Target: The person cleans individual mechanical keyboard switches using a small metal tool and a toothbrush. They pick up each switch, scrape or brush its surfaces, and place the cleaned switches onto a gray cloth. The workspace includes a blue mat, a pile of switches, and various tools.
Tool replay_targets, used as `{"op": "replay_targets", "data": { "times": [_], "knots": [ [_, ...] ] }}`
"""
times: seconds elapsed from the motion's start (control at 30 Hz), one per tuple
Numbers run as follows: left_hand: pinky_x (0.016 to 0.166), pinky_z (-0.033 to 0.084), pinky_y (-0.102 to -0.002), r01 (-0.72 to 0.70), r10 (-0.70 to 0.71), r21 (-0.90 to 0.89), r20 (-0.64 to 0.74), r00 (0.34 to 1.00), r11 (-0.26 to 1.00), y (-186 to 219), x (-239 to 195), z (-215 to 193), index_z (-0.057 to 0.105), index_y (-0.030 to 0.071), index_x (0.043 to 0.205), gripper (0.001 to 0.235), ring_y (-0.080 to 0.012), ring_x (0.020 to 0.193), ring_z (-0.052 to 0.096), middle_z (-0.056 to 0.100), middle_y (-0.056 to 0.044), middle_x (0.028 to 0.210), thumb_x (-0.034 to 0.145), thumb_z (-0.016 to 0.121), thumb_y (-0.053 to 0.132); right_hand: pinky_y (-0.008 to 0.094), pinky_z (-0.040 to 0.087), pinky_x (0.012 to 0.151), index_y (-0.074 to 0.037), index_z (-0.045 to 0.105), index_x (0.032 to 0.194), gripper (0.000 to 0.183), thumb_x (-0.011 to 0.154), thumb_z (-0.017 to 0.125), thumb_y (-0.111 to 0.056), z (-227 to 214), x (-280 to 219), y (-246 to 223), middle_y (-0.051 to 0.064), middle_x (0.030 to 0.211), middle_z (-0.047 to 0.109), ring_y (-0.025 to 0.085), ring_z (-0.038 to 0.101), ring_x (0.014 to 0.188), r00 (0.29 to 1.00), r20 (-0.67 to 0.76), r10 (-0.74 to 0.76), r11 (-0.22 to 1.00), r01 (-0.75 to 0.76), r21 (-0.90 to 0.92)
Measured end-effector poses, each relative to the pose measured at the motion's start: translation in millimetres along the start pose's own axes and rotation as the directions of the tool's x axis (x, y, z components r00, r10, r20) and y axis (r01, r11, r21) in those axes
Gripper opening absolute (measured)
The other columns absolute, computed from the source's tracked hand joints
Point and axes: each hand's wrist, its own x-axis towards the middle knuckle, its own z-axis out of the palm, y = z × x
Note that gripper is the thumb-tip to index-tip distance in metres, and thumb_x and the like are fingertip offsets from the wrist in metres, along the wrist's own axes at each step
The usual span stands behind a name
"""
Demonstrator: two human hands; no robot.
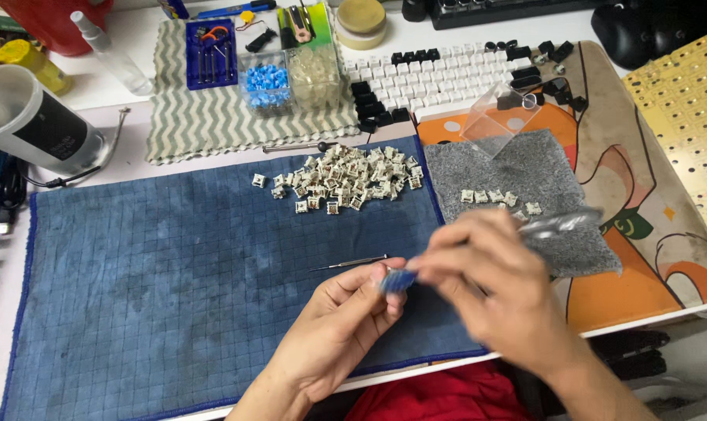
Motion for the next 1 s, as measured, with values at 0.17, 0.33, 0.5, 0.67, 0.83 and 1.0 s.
{"op": "replay_targets", "data": {
  "times": [0.17, 0.33, 0.5, 0.67, 0.83, 1.0],
  "knots": [
    [0.099, 0.061, -0.028, 0.009, -0.008, -0.019, 0.071, 0.997, 1.000, -1.4, 0.3, -4.3, 0.078, -0.007, 0.134, 0.030, -0.0174, 0.099, 0.070, 0.077, -0.014, 0.115, 0.111, 0.073, 0.012, 0.041, 0.051, 0.102, -0.013, 0.082, 0.113, 0.009, 0.108, 0.074, -0.014, 0.9, 1.0, -0.7, 0.005, 0.107, 0.074, 0.027, 0.062, 0.106, 1.000, -0.013, 0.021, 1.000, -0.021, 0.003],
    [0.101, 0.059, -0.030, 0.001, -0.002, 0.024, 0.055, 0.998, 1.000, 3.7, -0.2, -2.0, 0.077, -0.007, 0.132, 0.030, -0.0168, 0.095, 0.065, 0.072, -0.013, 0.103, 0.112, 0.073, 0.015, 0.040, 0.051, 0.099, -0.013, 0.085, 0.114, 0.010, 0.107, 0.079, -0.012, -3.4, 0.9, 10.3, 0.006, 0.105, 0.074, 0.026, 0.063, 0.106, 0.997, -0.033, 0.062, 0.997, -0.064, -0.032],
    [0.108, 0.066, -0.035, -0.181, 0.178, 0.283, 0.036, 0.983, 0.942, 12.1, -6.7, 9.9, 0.081, -0.006, 0.138, 0.034, -0.0228, 0.107, 0.084, 0.089, -0.025, 0.113, 0.105, 0.078, 0.004, 0.040, 0.051, 0.100, -0.008, 0.085, 0.113, 0.011, 0.108, 0.076, -0.011, -9.4, 1.3, 5.6, 0.009, 0.105, 0.075, 0.028, 0.064, 0.108, 0.993, -0.072, 0.094, 0.994, -0.098, -0.056],
    [0.110, 0.065, -0.034, -0.264, 0.246, 0.306, 0.095, 0.964, 0.915, 17.3, -12.2, 16.7, 0.080, -0.004, 0.138, 0.037, -0.0247, 0.114, 0.084, 0.088, -0.022, 0.122, 0.102, 0.082, 0.001, 0.041, 0.052, 0.101, -0.007, 0.085, 0.113, 0.012, 0.108, 0.075, -0.012, -12.2, 0.6, 1.1, 0.011, 0.107, 0.075, 0.030, 0.064, 0.107, 0.993, -0.079, 0.086, 0.993, -0.092, -0.078],
    [0.103, 0.069, -0.031, -0.427, 0.406, 0.474, 0.153, 0.901, 0.770, 25.4, -18.1, 32.4, 0.082, -0.003, 0.128, 0.029, -0.0220, 0.109, 0.085, 0.084, -0.017, 0.125, 0.100, 0.083, -0.007, 0.040, 0.051, 0.099, -0.006, 0.086, 0.112, 0.012, 0.108, 0.077, -0.012, -18.1, 1.0, -3.2, 0.011, 0.108, 0.077, 0.030, 0.065, 0.109, 0.991, -0.070, 0.116, 0.988, -0.122, -0.096],
    [0.105, 0.073, -0.030, -0.611, 0.597, 0.741, 0.364, 0.715, 0.280, 37.5, -27.5, 46.1, 0.075, 0.001, 0.141, 0.048, -0.0186, 0.107, 0.086, 0.088, -0.015, 0.118, 0.096, 0.091, 0.003, 0.043, 0.049, 0.099, -0.008, 0.085, 0.113, 0.011, 0.105, 0.079, -0.012, -16.1, 2.4, -15.1, 0.010, 0.106, 0.078, 0.028, 0.066, 0.102, 0.998, -0.031, 0.050, 0.996, -0.052, -0.072]
  ]
}}
